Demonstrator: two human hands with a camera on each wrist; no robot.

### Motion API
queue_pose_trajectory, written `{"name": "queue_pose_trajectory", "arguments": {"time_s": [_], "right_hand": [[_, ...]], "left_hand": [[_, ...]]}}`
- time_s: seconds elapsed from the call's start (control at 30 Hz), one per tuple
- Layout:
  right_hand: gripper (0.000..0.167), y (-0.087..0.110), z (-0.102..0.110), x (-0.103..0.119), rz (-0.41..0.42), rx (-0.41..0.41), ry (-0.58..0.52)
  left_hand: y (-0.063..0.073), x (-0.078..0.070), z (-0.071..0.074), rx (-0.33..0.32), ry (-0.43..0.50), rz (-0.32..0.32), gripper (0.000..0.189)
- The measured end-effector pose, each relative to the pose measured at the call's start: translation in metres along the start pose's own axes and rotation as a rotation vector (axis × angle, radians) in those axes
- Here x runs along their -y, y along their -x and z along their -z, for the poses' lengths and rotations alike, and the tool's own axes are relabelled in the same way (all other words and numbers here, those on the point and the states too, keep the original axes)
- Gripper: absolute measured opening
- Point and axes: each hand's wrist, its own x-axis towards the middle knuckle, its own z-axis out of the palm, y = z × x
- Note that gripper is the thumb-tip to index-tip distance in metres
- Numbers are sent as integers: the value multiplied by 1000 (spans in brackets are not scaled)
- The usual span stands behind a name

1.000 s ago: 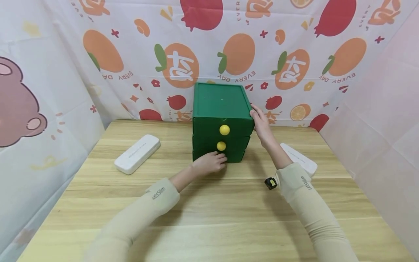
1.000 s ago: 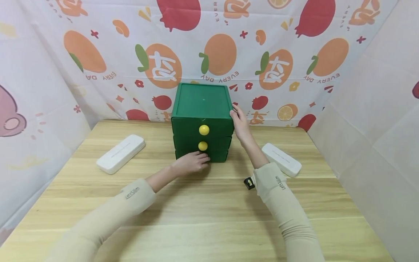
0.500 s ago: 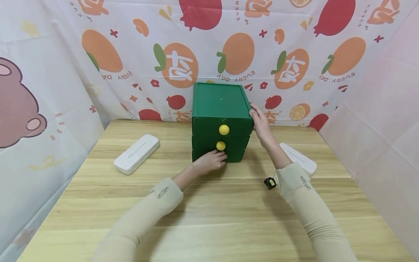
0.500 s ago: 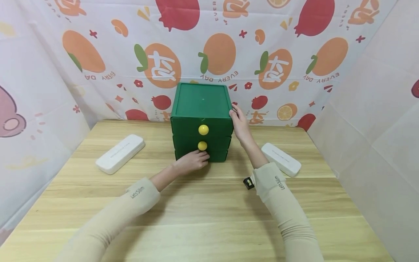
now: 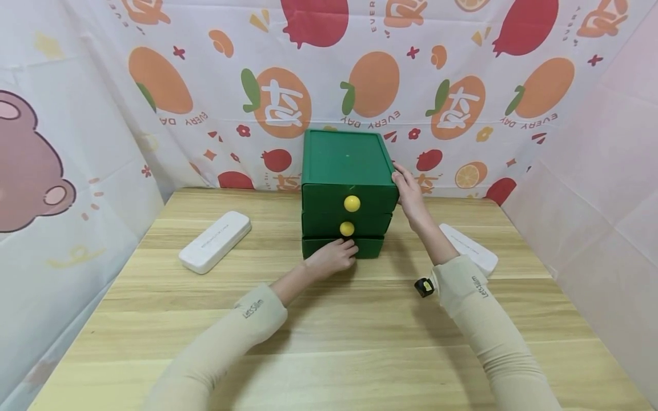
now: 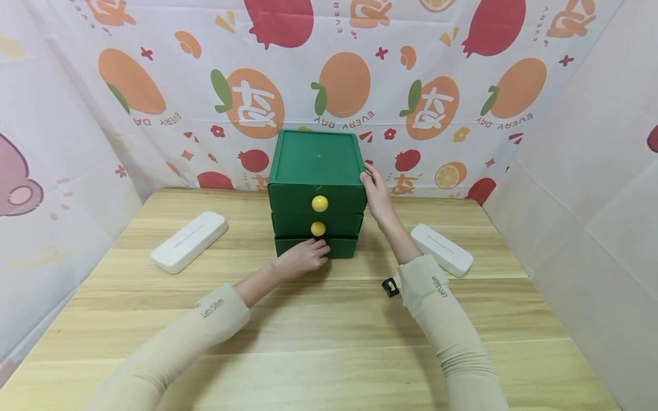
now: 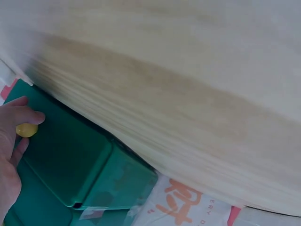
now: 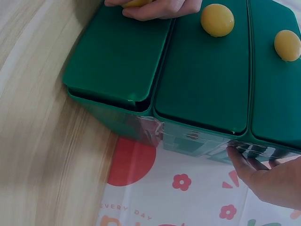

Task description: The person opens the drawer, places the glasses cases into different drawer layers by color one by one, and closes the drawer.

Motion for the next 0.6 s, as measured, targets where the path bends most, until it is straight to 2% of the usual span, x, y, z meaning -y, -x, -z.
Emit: {"name": "queue_pose_trajectory", "arguments": {"time_s": [0.3, 0.6], "right_hand": [[48, 16, -5, 23, -1, 8, 16], [48, 18, -6, 26, 7, 12, 10]], "left_hand": [[0, -9, 9, 5, -6, 14, 12], [2, -19, 19, -10, -33, 21, 10]]}}
